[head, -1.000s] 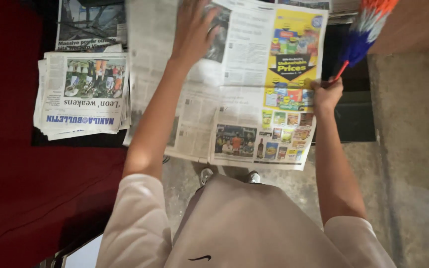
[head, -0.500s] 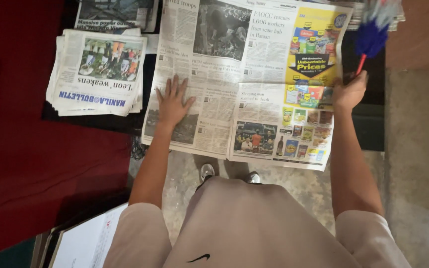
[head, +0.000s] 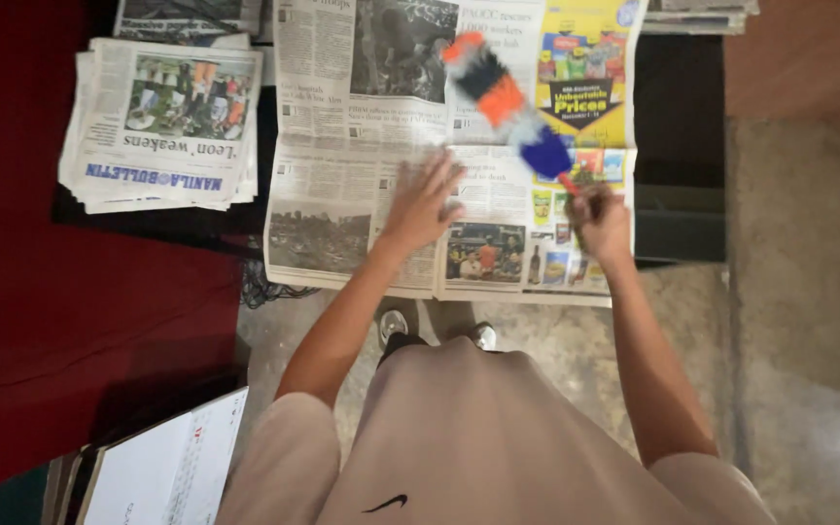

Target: Cleaning and dusting a stack of newspapers using a feather duster.

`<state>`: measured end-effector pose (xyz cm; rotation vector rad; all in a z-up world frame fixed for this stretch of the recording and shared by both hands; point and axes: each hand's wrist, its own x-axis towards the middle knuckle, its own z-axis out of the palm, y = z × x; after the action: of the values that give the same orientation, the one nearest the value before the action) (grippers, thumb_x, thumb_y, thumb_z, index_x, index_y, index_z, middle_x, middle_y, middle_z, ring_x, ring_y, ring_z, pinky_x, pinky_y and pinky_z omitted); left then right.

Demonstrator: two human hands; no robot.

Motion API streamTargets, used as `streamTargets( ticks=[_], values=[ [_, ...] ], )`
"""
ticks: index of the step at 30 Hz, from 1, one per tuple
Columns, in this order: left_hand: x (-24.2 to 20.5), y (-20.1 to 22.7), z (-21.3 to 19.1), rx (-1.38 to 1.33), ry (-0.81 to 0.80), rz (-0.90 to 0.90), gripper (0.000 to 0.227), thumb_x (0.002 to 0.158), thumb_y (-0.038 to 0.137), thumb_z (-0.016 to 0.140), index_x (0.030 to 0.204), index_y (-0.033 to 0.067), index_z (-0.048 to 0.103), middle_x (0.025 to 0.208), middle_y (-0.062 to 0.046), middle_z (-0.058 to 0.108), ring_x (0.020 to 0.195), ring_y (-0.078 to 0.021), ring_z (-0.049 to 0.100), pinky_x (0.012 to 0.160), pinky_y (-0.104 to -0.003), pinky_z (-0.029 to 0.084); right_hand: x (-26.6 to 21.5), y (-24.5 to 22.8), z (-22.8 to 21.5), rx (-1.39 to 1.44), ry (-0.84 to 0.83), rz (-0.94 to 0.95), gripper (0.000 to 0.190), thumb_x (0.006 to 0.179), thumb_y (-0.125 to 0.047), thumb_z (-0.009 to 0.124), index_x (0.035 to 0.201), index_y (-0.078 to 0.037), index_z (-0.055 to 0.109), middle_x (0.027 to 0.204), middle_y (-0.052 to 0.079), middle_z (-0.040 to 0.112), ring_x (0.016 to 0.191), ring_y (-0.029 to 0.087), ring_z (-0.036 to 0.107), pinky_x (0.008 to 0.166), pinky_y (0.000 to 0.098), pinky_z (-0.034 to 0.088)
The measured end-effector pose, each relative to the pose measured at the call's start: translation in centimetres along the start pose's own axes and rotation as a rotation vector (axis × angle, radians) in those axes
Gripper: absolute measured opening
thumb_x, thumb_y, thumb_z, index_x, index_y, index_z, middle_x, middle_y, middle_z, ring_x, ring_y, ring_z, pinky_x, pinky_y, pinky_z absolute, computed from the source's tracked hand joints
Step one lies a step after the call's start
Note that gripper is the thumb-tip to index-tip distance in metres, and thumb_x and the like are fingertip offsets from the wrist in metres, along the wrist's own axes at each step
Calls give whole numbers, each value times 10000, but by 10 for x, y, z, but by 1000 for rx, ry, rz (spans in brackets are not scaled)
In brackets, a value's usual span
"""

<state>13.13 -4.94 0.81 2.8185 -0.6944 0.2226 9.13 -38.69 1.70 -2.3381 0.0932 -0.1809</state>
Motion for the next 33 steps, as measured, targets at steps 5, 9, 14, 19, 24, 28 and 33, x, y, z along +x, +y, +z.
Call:
streamTargets(
  ticks=[5, 9, 14, 19, 24, 28, 33],
  values=[
    [-1, 17, 26, -24, -119, 24, 672, 1045, 591, 471, 1627, 314, 282, 1715, -45, 185, 1572, -297, 197, 1180, -730, 172, 23, 131, -23, -190, 408, 68, 30, 1018, -204, 668, 1041, -186, 668, 819, 83, 741, 843, 371, 742, 722, 517, 558],
    [-2, 17, 28, -93, -73, 25, 644, 1081, 556, 434, 1646, 306, 251, 1724, -49, 153, 1577, -310, 181, 1184, -734, 140, -18, 105, -47, -120, 360, 35, 81, 1073, -163, 598, 1094, -99, 644, 916, 202, 734, 927, 497, 691, 741, 605, 501],
    [0, 24, 15, -2, -98, -66, 636, 1075, 522, 456, 1627, 240, 316, 1708, -21, 227, 1561, -274, 226, 1177, -722, 178, -72, 107, -75, -47, -22, -66, 85, 1034, -116, 670, 1106, -73, 683, 990, 201, 730, 1001, 459, 692, 854, 536, 541],
    [9, 16, 40, -4, -106, -98, 601, 1115, 537, 341, 1643, 256, 276, 1720, -12, 179, 1574, -282, 186, 1162, -755, 153, -90, 115, -97, -98, 107, -66, 61, 1099, -65, 583, 1096, -15, 617, 924, 277, 686, 943, 506, 681, 784, 572, 506],
    [14, 11, 60, 129, -34, -122, 688, 1046, 412, 565, 1643, 237, 271, 1720, -4, 177, 1572, -260, 213, 1155, -758, 173, -111, 113, -106, 35, -127, 14, 91, 1038, -137, 678, 1060, -49, 675, 889, 210, 726, 861, 408, 712, 837, 485, 560],
    [14, 11, 59, 39, -52, -138, 593, 1113, 504, 363, 1643, 252, 276, 1721, -7, 172, 1575, -280, 198, 1144, -780, 143, -100, 118, -122, -136, 149, 16, 80, 1114, -89, 615, 1155, -37, 660, 935, 223, 729, 909, 450, 712, 775, 525, 558],
    [15, 12, 56, 42, -58, -132, 578, 1116, 462, 370, 1640, 233, 284, 1723, -36, 177, 1574, -306, 201, 1136, -796, 140, -82, 90, -117, -180, 19, -71, 109, 1090, -218, 668, 1154, -130, 678, 929, 193, 737, 932, 461, 699, 807, 562, 547]
  ],
)
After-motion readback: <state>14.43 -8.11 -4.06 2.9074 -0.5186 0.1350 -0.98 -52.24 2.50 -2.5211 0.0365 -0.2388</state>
